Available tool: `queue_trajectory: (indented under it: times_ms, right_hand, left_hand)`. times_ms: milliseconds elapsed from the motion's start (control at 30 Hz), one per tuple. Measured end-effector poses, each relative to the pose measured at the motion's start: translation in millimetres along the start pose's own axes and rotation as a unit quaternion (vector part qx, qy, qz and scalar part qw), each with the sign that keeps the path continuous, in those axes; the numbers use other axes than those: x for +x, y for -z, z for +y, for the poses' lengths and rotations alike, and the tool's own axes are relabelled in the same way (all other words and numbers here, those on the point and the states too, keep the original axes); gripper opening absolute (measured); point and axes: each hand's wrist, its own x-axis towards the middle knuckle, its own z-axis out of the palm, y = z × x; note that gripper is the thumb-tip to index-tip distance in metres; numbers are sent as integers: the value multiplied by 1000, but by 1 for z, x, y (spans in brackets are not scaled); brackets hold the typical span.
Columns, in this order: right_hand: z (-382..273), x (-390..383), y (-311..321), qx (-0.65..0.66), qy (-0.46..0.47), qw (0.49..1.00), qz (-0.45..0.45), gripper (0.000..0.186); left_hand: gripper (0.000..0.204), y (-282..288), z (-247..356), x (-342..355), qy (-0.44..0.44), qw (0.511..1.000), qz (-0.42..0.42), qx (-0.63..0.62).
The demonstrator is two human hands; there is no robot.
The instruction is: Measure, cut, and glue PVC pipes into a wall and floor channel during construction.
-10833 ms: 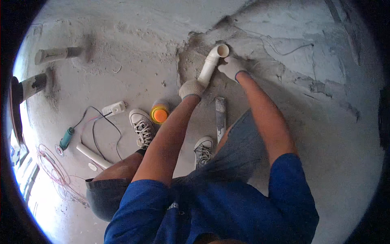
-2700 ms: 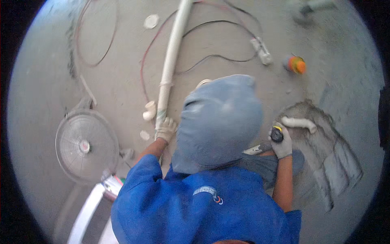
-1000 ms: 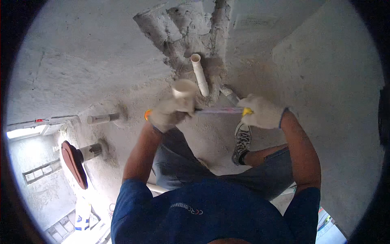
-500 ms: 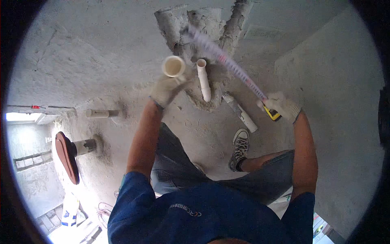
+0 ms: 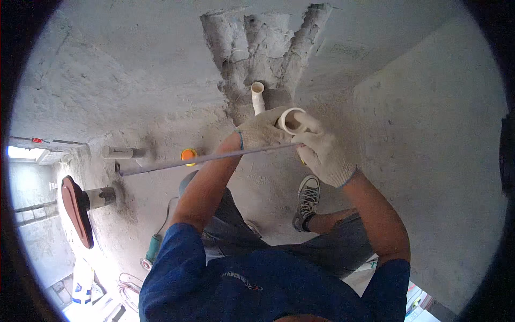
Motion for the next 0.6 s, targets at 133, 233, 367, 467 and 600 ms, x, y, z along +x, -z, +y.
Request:
queue_trajectory:
  times_ms: [133,233,367,467,600]
  right_hand:
    - [6,4,-9,-42,14,998,33,26]
    - [6,8,-11,-95,61,990,83,29]
    - [7,12,-12,-139,68,980,128,33]
    - [7,11,-13,-126,65,985,102,33]
    - [9,8,-14,-147,66,982,101,32]
  left_hand:
    - [73,-2,6,-6,-45,981,14,-189]
    - [61,-20,2,-6,-57,885,14,-461]
    - [44,-49,-8,3,-33,817,57,-573]
    - [37,-52,-10,7,17,774,97,-625]
    - [34,-49,-3,8,38,786,108,-607]
